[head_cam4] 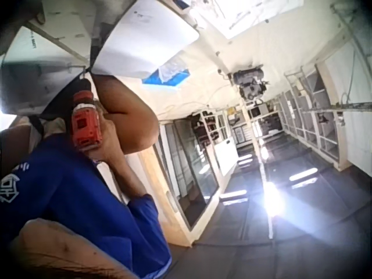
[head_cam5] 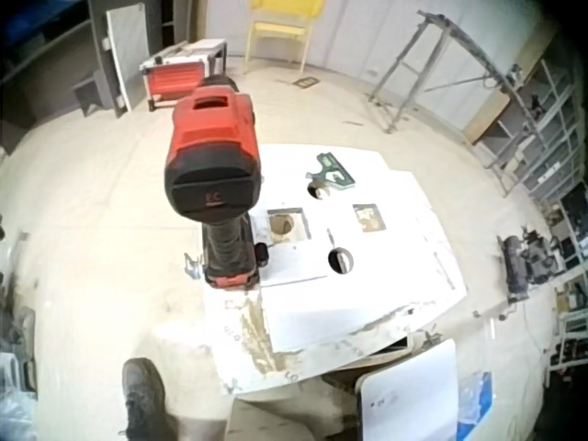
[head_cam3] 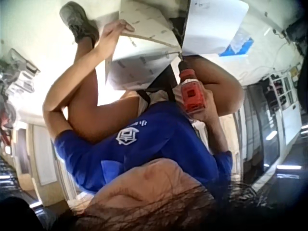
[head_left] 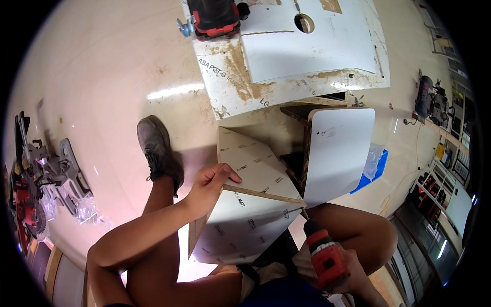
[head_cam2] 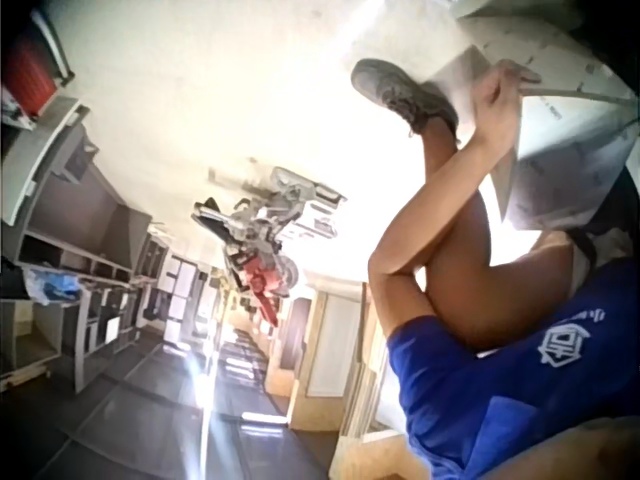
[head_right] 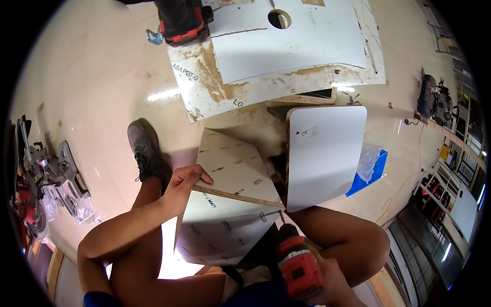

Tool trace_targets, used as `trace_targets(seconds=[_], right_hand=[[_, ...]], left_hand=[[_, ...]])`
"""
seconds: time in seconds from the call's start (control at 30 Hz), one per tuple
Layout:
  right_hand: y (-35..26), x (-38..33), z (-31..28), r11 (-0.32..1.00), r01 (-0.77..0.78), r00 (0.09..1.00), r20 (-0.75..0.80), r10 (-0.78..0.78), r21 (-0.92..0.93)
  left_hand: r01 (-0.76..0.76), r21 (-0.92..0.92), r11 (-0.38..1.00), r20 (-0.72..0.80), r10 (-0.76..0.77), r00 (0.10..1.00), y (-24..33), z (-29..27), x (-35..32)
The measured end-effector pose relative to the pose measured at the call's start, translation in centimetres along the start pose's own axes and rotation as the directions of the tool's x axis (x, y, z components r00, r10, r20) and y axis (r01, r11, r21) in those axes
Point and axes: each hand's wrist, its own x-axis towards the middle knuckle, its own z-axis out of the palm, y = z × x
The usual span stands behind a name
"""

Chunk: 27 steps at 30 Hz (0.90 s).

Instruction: The person sits on the floor and uses a cordless drill to fasten screws into white cabinet panels. They align the panels, drill multiple screws, and reposition the pieces to continue assembly.

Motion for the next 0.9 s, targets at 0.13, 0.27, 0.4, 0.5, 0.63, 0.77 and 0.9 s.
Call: trace_targets(seconds=[0.13, 0.27, 0.4, 0.5, 0.63, 0.77, 0.9], right_hand=[[0.2, 0.0, -0.2, 0.998, 0.065, 0.998, -0.009, -0.065, 0.014], [0.9, -0.1, 0.2, 0.982, 0.061, 0.998, -0.02, -0.058, 0.179], [2.2, -0.9, 0.4, 0.996, 0.045, 0.999, 0.01, -0.046, 0.083], [0.4, -0.3, -0.7, 0.997, -0.038, 0.998, 0.06, 0.034, 0.068], [-0.6, -1.1, 1.8, 0.992, -0.022, 0.995, -0.092, 0.034, 0.125], [-0.4, -2.0, 2.7, 0.987, -0.131, 0.991, -0.009, 0.132, 0.09], [1.2, -2.5, 3.3, 0.934, -0.19, 0.977, -0.033, 0.209, 0.303]], left_hand=[[0.013, -0.017, 1.0, -0.013, -0.013, 1.0, 0.4, 0.0, -0.1], [-0.042, 0.02, 0.999, -0.032, 0.042, 0.999, -0.2, -0.1, 0.2], [-0.054, -0.019, 0.998, -0.035, 0.053, 0.998, 0.3, 0.0, 0.0], [-0.088, 0.06, 0.994, 0.023, 0.086, 0.996, 1.3, -0.3, -0.9], [-0.214, 0.251, 0.944, 0.011, 0.218, 0.976, 1.5, 1.1, -2.4], [-0.116, 0.297, 0.948, 0.031, 0.112, 0.993, 1.9, 1.2, -2.3], [-0.025, 0.346, 0.938, 0.051, 0.008, 0.999, 2.7, 1.1, -2.2]])
